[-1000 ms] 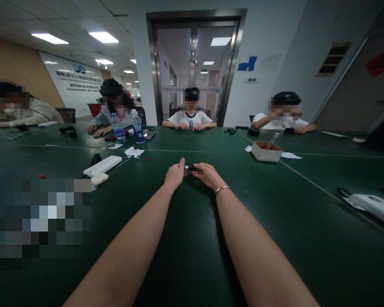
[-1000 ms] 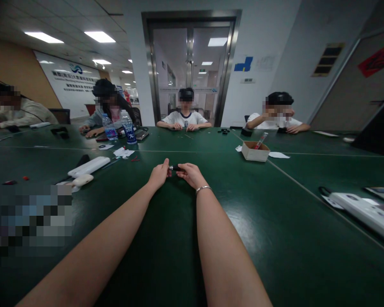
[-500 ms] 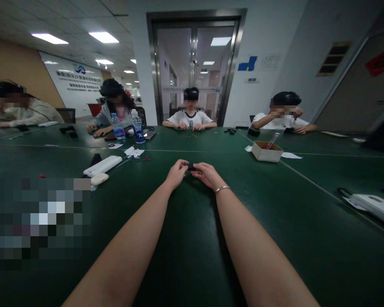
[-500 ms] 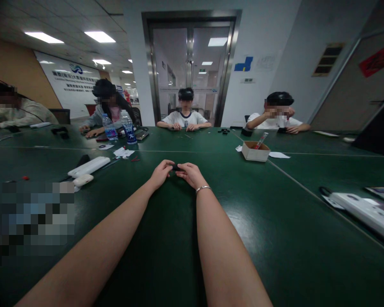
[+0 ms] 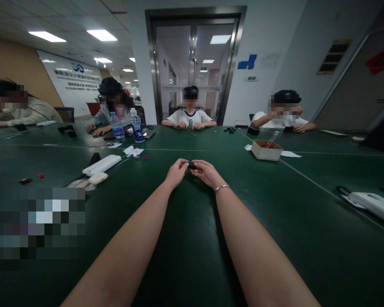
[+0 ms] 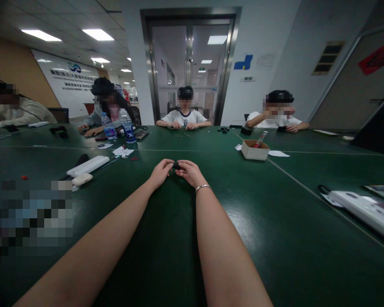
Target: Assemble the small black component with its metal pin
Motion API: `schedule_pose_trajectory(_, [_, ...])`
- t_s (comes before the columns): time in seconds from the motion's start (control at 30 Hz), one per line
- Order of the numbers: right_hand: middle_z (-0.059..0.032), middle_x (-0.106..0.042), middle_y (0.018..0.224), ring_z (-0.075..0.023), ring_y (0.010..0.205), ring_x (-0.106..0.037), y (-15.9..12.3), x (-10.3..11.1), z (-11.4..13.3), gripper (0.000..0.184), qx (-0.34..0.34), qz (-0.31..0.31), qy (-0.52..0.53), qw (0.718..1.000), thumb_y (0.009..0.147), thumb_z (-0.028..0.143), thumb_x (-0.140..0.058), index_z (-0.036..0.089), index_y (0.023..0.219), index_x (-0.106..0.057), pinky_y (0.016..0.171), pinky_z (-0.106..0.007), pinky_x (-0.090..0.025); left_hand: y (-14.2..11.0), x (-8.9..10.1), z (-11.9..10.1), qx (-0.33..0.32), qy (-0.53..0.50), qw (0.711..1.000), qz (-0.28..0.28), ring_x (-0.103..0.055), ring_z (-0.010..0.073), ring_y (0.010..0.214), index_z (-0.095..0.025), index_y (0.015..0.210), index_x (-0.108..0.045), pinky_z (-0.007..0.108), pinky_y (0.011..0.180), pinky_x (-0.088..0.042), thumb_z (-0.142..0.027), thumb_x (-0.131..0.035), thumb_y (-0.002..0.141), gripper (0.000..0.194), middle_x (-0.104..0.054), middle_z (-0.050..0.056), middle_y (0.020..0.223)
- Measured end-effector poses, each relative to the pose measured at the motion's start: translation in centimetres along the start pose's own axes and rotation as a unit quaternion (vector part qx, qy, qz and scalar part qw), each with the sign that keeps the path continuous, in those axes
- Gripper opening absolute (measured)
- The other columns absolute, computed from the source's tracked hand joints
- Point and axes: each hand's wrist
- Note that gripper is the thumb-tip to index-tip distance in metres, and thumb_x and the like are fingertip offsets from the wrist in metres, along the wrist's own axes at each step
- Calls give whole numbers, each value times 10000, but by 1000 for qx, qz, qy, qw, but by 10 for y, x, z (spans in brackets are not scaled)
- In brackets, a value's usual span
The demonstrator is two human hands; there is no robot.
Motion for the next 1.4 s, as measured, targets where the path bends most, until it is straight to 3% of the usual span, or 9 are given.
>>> schedule_pose_trajectory(0.1, [-81,-676,738,-155,598,-664,-1,0,0,98,0,1,-1,1000,813,47,-601,120,847,-656,565,-243,-561,-1,1,-2,-9,0,1000,-29,-534,97,630,-184,1022,-600,227,576,-437,-251,-551,792,244,-602,31,877])
schedule_pose_trajectory(0.33, [-52,-675,708,-136,578,-648,-1,0,0,83,-4,15,-9,1000,794,64,-626,139,808,-662,559,-230,-556,-1,3,-6,28,-37,999,24,-458,99,475,-185,987,-608,215,480,-356,-292,-466,833,235,-490,-40,530])
schedule_pose_trajectory(0.5, [-44,-678,717,-131,581,-640,0,1,0,61,-1,24,-17,1000,770,90,-670,149,785,-664,565,-236,-553,1,0,-1,8,-29,999,-12,-502,94,561,-188,984,-618,220,556,-409,-261,-523,802,218,-568,-12,699])
schedule_pose_trajectory(0.63, [-46,-679,712,-129,576,-635,-1,0,0,54,-2,22,-14,1000,775,89,-660,142,775,-666,560,-229,-544,1,0,-1,10,-41,999,8,-505,105,564,-187,948,-623,215,529,-394,-336,-449,861,246,-545,-11,642])
schedule_pose_trajectory(0.77, [-50,-680,713,-127,569,-633,-2,-2,1,67,-3,17,-10,1000,790,78,-630,135,782,-664,559,-226,-541,0,1,-1,14,-35,999,0,-500,84,558,-193,963,-625,215,549,-414,-283,-482,838,210,-599,3,770])
schedule_pose_trajectory(0.93, [-47,-675,698,-128,574,-628,-2,-2,1,57,-7,12,-10,1000,782,82,-649,138,783,-658,558,-226,-546,2,1,2,9,-43,999,27,-475,100,509,-187,942,-621,210,497,-370,-385,-408,882,297,-516,-23,569])
schedule_pose_trajectory(1.1, [-44,-672,689,-129,570,-632,-1,-2,0,60,-3,11,-12,1000,787,90,-654,149,779,-653,538,-216,-548,2,1,-1,20,-58,998,16,-479,81,513,-181,954,-616,204,510,-382,-261,-458,834,214,-566,-18,661])
schedule_pose_trajectory(1.27, [-64,-675,705,-133,572,-634,-2,-3,1,48,-9,12,-9,1000,788,83,-658,130,783,-660,550,-221,-547,0,1,-1,6,-32,999,31,-464,96,461,-175,935,-612,209,482,-352,-388,-361,896,332,-496,-35,503])
schedule_pose_trajectory(1.4, [-59,-670,691,-127,566,-630,-4,-4,2,58,-10,9,-7,1000,792,74,-646,127,774,-661,548,-211,-544,3,1,3,12,-26,999,19,-498,97,510,-188,932,-625,217,507,-385,-327,-399,864,274,-568,-13,624])
Point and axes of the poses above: each hand's wrist, its own y-axis towards the middle knuckle, its own x-axis out of the back of the hand, z = x × y
